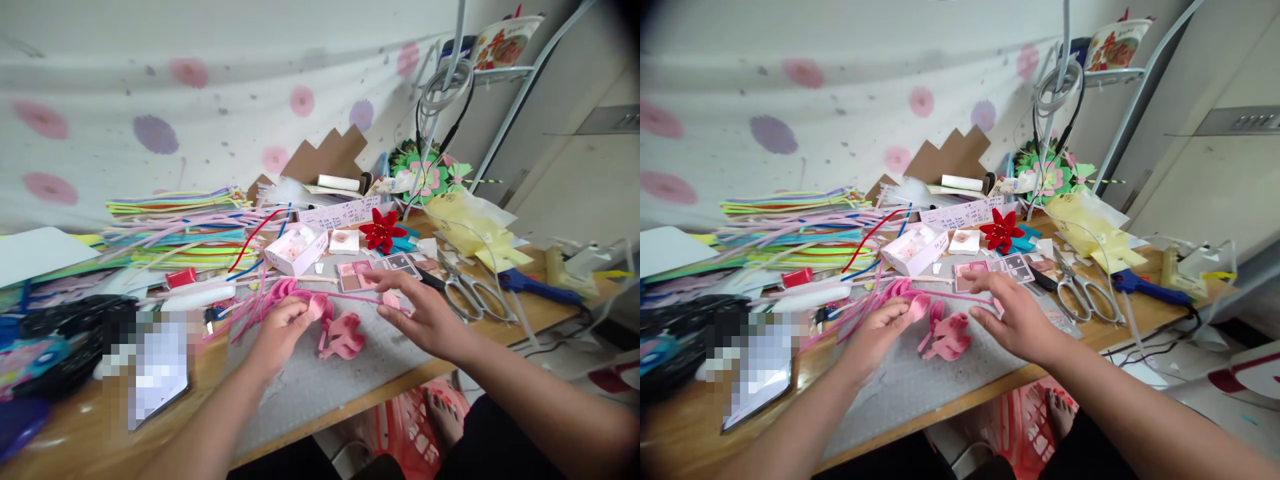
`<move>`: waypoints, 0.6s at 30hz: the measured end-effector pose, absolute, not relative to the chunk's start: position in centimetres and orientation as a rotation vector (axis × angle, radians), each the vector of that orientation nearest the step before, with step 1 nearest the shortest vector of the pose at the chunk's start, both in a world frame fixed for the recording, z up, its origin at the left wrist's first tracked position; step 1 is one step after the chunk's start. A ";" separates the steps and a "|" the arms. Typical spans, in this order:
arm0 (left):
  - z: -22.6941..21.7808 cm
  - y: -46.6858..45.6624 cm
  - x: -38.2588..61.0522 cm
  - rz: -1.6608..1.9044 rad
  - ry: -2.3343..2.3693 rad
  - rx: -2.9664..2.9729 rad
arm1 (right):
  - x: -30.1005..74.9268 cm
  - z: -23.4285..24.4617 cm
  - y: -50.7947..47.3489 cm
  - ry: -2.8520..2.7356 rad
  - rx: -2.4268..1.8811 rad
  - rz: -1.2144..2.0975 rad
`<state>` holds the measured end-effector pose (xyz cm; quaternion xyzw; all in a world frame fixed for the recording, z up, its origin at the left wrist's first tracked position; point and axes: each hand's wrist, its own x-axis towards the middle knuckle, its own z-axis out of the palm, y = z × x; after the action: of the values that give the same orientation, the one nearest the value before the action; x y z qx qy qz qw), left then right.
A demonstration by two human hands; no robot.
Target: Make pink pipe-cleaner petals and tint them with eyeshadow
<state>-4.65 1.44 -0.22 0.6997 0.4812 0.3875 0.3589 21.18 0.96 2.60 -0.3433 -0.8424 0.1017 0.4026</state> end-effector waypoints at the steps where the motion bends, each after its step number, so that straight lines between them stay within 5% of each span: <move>1: -0.1 1.1 -4.7 0.970 1.247 1.725 | 21.4 2.5 1.0 -2.111 -0.897 0.278; 9: -1.0 0.1 -5.5 0.630 1.559 1.832 | 23.3 2.2 1.5 -2.055 -0.923 0.290; 14: 2.5 -1.9 -6.9 0.722 1.620 1.790 | 23.7 2.6 1.0 -2.062 -0.914 0.229; 18: 5.7 -7.3 -6.3 -0.063 0.463 1.003 | 24.3 2.6 0.7 -2.081 -0.948 0.211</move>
<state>-6.33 -7.31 5.73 0.4761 0.2198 -0.0297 0.8509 24.29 0.70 2.55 -0.3763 -0.8265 0.0838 0.4101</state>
